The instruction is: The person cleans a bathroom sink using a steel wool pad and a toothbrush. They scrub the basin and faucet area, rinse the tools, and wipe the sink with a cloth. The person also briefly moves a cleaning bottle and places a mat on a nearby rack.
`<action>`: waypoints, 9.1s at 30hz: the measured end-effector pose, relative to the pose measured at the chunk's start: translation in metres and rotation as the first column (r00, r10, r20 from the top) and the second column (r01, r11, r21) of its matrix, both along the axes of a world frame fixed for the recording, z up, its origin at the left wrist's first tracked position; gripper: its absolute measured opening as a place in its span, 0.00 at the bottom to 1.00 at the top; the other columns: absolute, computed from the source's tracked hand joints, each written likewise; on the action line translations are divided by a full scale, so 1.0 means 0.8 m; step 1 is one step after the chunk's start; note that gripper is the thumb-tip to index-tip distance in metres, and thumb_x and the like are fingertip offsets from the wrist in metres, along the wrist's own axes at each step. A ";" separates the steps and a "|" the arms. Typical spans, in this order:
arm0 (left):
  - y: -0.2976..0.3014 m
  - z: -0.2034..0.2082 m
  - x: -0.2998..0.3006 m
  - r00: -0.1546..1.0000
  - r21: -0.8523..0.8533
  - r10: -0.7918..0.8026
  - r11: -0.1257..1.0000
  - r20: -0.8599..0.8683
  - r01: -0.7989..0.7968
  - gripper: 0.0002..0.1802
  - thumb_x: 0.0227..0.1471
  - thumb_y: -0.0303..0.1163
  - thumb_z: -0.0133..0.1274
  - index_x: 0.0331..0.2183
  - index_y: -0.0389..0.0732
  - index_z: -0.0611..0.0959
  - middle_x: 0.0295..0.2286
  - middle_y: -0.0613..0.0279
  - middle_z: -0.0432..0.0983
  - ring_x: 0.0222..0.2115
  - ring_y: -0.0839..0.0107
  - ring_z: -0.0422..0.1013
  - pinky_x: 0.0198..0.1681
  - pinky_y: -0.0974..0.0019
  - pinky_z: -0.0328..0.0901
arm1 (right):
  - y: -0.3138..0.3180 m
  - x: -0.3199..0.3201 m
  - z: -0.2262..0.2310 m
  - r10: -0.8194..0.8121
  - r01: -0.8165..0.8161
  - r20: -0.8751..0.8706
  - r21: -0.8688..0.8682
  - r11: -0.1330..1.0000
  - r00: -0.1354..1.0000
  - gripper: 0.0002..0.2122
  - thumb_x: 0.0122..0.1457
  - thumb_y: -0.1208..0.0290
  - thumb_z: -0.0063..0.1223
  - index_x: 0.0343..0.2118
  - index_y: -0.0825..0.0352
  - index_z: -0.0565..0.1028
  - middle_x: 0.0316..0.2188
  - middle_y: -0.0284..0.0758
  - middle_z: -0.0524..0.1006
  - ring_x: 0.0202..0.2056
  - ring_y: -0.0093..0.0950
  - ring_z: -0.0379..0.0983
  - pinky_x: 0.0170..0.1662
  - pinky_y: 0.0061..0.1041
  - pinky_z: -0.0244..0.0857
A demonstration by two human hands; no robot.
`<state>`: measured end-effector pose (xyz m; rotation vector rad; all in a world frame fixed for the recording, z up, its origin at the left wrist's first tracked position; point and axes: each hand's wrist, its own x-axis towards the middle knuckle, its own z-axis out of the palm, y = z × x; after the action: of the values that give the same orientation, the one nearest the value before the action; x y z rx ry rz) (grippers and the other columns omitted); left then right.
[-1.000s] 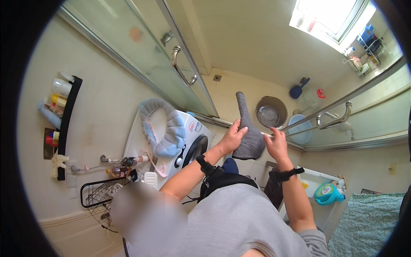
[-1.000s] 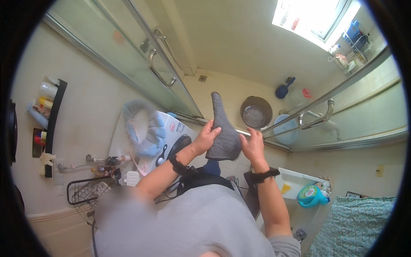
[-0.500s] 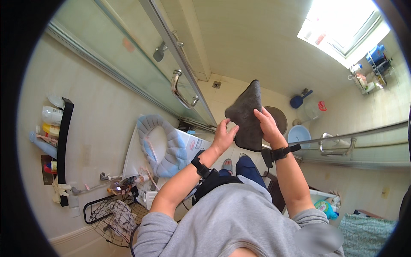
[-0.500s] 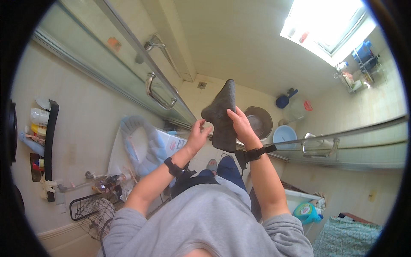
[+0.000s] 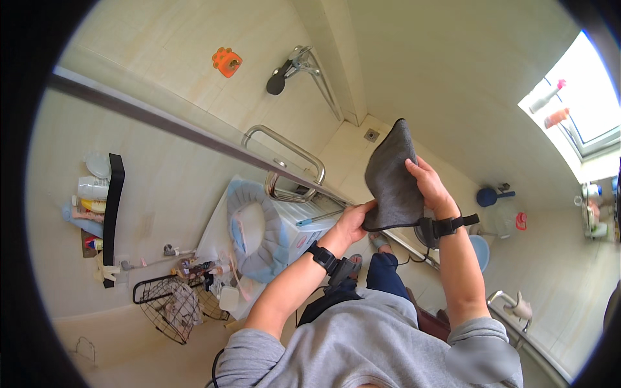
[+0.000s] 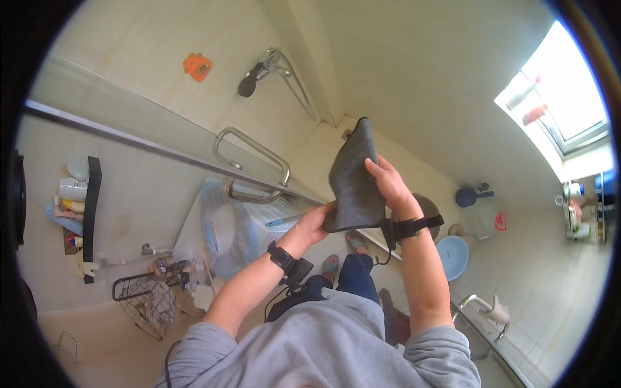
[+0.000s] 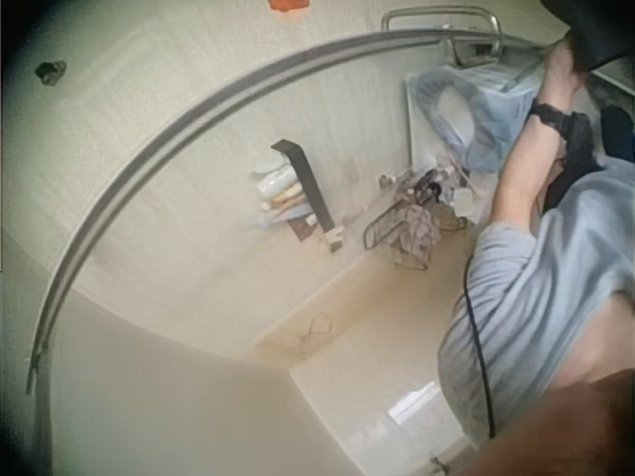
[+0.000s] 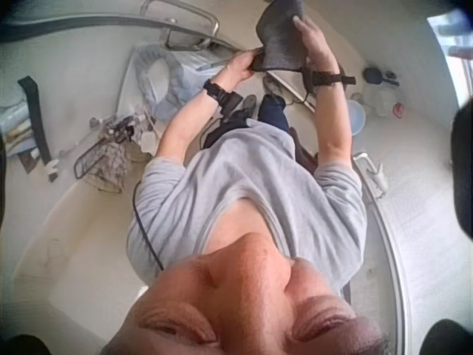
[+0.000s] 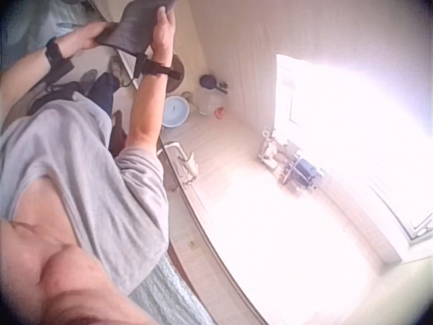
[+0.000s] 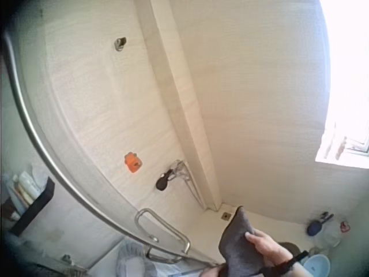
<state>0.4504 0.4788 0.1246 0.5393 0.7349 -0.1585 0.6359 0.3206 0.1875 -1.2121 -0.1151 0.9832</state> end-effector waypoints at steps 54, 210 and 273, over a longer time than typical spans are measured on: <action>0.022 0.057 -0.167 0.950 0.781 -0.092 0.548 -0.300 0.300 0.17 0.64 0.32 0.58 0.51 0.34 0.80 0.37 0.56 0.85 0.37 0.70 0.82 0.44 0.66 0.75 | 0.437 -0.042 -0.044 0.776 -0.202 0.626 -0.752 0.627 0.079 0.18 0.60 0.68 0.59 0.51 0.70 0.77 0.40 0.50 0.85 0.45 0.48 0.84 0.48 0.46 0.78; -0.579 -0.103 -0.656 -0.082 0.882 -0.979 -0.202 -0.184 0.426 0.29 0.63 0.32 0.57 0.61 0.42 0.66 0.32 0.61 0.78 0.30 0.73 0.75 0.30 0.71 0.66 | -0.292 -1.870 -0.023 -0.227 -0.206 0.725 -0.455 -0.866 -0.650 0.13 0.68 0.63 0.58 0.43 0.69 0.75 0.25 0.40 0.80 0.22 0.33 0.79 0.27 0.34 0.73; -0.575 -0.127 -0.668 -0.253 0.964 -0.941 -0.252 -0.225 0.079 0.20 0.59 0.28 0.61 0.52 0.37 0.78 0.25 0.58 0.80 0.26 0.67 0.77 0.34 0.62 0.72 | -0.488 -1.452 -0.065 -0.910 0.707 0.330 -0.579 -0.405 -0.251 0.17 0.71 0.69 0.55 0.60 0.68 0.73 0.38 0.34 0.82 0.24 0.18 0.71 0.24 0.20 0.65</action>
<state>-0.0838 0.0188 0.0228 2.0232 -1.0503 -0.8256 -0.5259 -0.0701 0.1356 -1.1415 1.5406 -0.5106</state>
